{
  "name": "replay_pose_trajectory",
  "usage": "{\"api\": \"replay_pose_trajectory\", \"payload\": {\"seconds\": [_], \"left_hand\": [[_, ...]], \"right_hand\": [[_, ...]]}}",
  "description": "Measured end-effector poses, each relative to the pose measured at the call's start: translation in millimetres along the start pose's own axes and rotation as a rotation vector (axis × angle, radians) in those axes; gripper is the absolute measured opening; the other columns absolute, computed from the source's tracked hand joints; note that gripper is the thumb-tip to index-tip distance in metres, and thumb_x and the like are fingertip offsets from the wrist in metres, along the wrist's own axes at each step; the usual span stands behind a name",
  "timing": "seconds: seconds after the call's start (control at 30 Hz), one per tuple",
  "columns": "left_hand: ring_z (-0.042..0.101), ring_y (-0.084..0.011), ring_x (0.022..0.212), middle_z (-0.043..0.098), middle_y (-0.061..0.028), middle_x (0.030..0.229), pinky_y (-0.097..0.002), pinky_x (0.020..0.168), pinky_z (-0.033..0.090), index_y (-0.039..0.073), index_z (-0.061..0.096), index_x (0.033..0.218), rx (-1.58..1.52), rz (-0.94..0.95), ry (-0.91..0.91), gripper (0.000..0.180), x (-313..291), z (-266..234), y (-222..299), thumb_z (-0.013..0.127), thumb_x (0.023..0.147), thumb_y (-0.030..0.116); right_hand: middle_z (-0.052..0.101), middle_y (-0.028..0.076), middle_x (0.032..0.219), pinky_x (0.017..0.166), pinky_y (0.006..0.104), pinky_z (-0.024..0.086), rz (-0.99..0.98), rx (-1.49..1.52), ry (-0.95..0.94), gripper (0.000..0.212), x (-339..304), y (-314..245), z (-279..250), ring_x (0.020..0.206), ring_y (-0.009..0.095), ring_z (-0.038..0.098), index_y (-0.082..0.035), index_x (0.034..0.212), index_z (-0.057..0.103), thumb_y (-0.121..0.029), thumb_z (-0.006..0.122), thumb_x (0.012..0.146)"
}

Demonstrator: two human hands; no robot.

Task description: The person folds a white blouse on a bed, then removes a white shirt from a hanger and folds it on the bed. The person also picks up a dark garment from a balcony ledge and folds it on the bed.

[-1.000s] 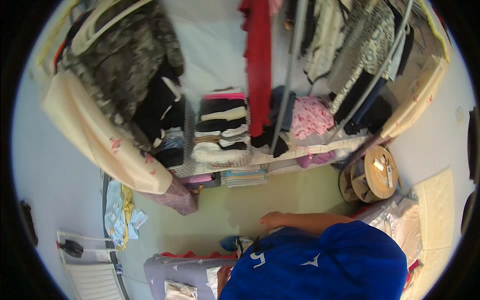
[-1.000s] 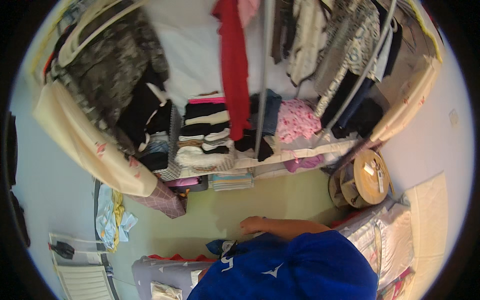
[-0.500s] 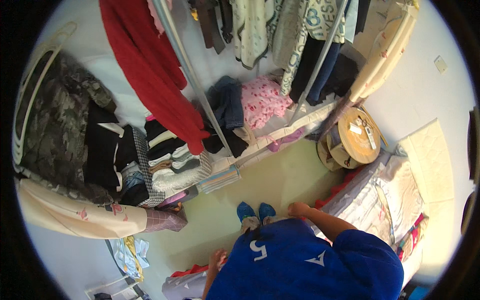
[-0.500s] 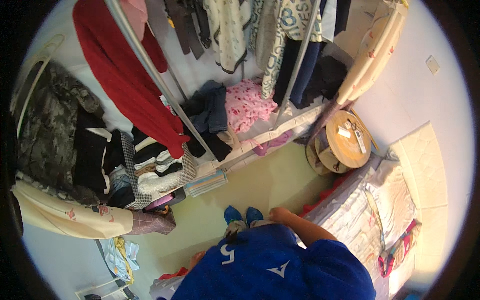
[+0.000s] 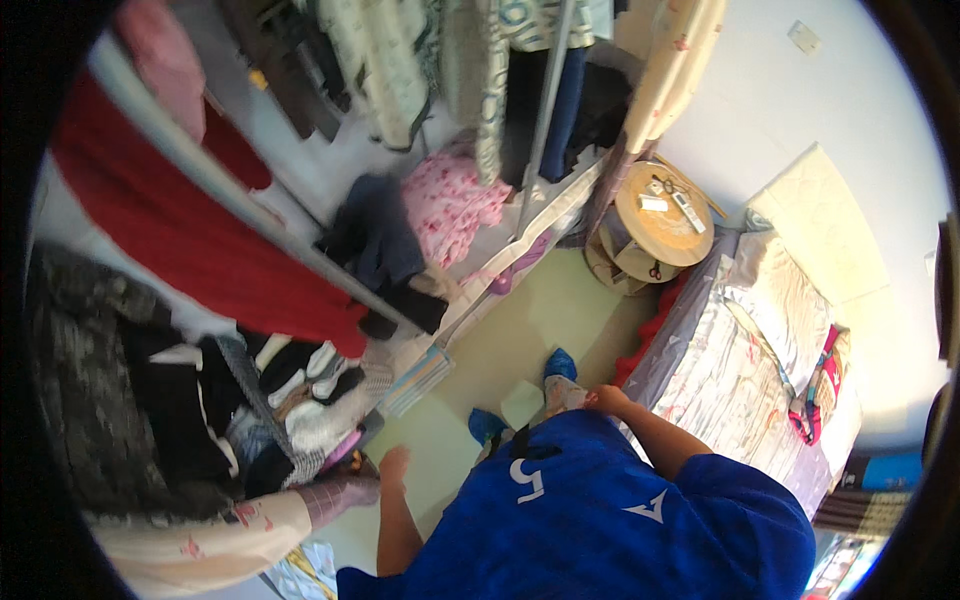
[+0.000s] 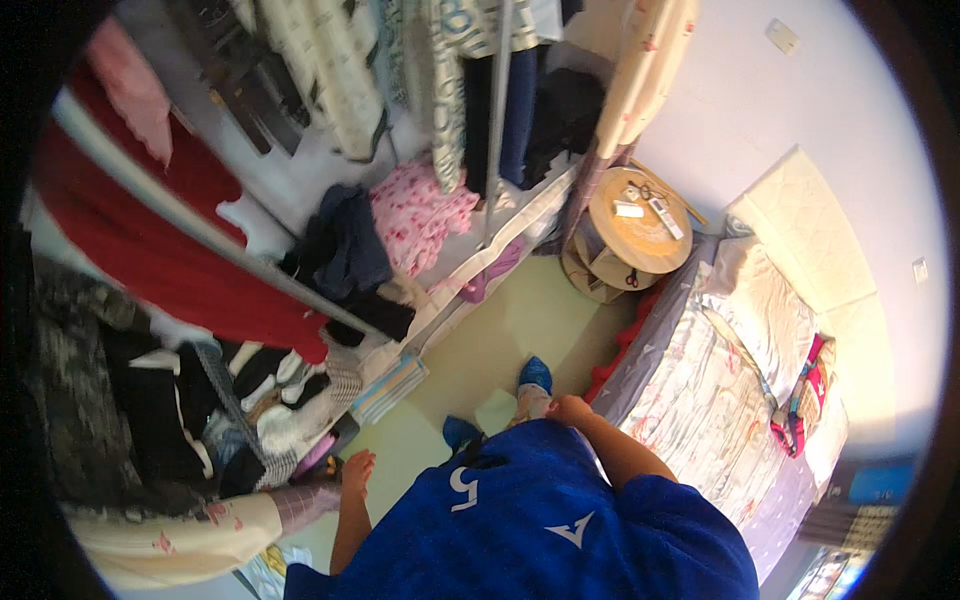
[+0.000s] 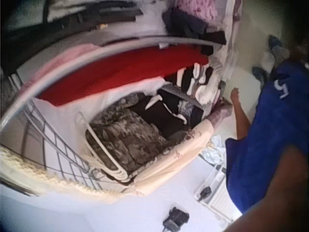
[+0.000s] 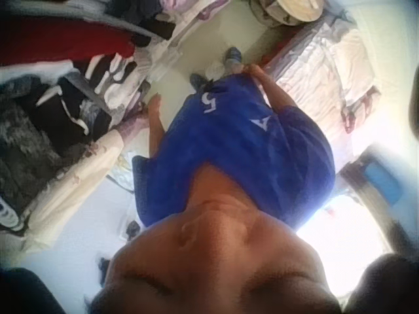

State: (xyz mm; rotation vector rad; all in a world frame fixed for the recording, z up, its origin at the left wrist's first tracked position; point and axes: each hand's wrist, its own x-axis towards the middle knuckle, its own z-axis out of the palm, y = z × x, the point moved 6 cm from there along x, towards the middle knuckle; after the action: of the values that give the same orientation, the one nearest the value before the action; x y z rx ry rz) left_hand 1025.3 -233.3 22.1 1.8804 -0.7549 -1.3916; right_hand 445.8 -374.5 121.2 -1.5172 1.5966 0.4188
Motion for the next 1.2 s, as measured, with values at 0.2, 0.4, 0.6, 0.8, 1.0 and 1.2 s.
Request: {"api": "replay_pose_trajectory", "payload": {"seconds": [0.2,0.4,0.6,0.8,1.0,1.2], "left_hand": [[0.062,-0.0296,0.104,0.063,-0.0106,0.118,-0.0403,0.084,0.05,0.009,0.061,0.121,0.574,1.139,-0.304,0.041,-49.9,82.9,78.1,0.055,0.092,0.038],[0.059,-0.0125,0.076,0.067,-0.0043,0.098,-0.0268,0.062,0.046,0.002,0.065,0.11,0.293,0.559,-0.371,0.031,-33.0,168.5,123.5,0.066,0.088,0.024],[0.062,-0.0138,0.081,0.068,-0.0055,0.095,-0.0286,0.068,0.047,0.004,0.067,0.104,0.073,-0.088,-0.207,0.026,12.0,261.4,214.3,0.067,0.086,0.022],[0.062,-0.0138,0.082,0.069,-0.0042,0.093,-0.028,0.071,0.047,0.004,0.068,0.106,-0.031,-0.16,-0.225,0.031,26.1,342.0,297.1,0.069,0.082,0.024],[0.062,-0.0161,0.085,0.07,-0.0045,0.089,-0.0315,0.075,0.049,0.006,0.071,0.105,0.285,-0.177,-0.263,0.03,47.5,322.2,257.3,0.068,0.083,0.027],[0.064,-0.0174,0.084,0.07,-0.0055,0.089,-0.0333,0.077,0.051,0.004,0.072,0.096,-0.147,-0.233,0.206,0.024,-17.6,277.8,242.6,0.068,0.084,0.025]], "right_hand": [[0.069,0.014,0.103,0.087,0.0432,0.05,-0.187,-0.015,0.028,0.039,21.8,-5.7,-30.7,0.1,0.034,0.063,-0.01,0.098,0.071,-0.043,0.057,0.084],[0.069,0.015,0.102,0.086,0.0432,0.05,-0.218,0.119,0.058,0.037,61.6,29.7,-97.1,0.097,0.035,0.064,-0.01,0.098,0.07,-0.043,0.058,0.083],[0.069,0.015,0.098,0.084,0.0438,0.052,0.116,0.316,0.049,0.037,74.5,149.4,-153.7,0.098,0.033,0.065,-0.013,0.1,0.069,-0.042,0.067,0.077],[0.07,0.016,0.096,0.078,0.0418,0.053,0.142,0.222,0.194,0.036,87.0,230.8,-200.5,0.092,0.032,0.067,-0.011,0.097,0.069,-0.041,0.069,0.076],[0.067,0.017,0.072,0.059,0.0437,0.052,-0.08,0.569,-0.03,0.025,170.3,244.3,-151.4,0.067,0.031,0.066,-0.007,0.072,0.067,-0.028,0.059,0.082],[0.071,0.005,0.081,0.073,0.037,0.052,-0.647,-0.281,-0.372,0.042,182.1,188.3,-115.9,0.078,0.024,0.068,-0.014,0.087,0.07,-0.052,0.055,0.087]]}}
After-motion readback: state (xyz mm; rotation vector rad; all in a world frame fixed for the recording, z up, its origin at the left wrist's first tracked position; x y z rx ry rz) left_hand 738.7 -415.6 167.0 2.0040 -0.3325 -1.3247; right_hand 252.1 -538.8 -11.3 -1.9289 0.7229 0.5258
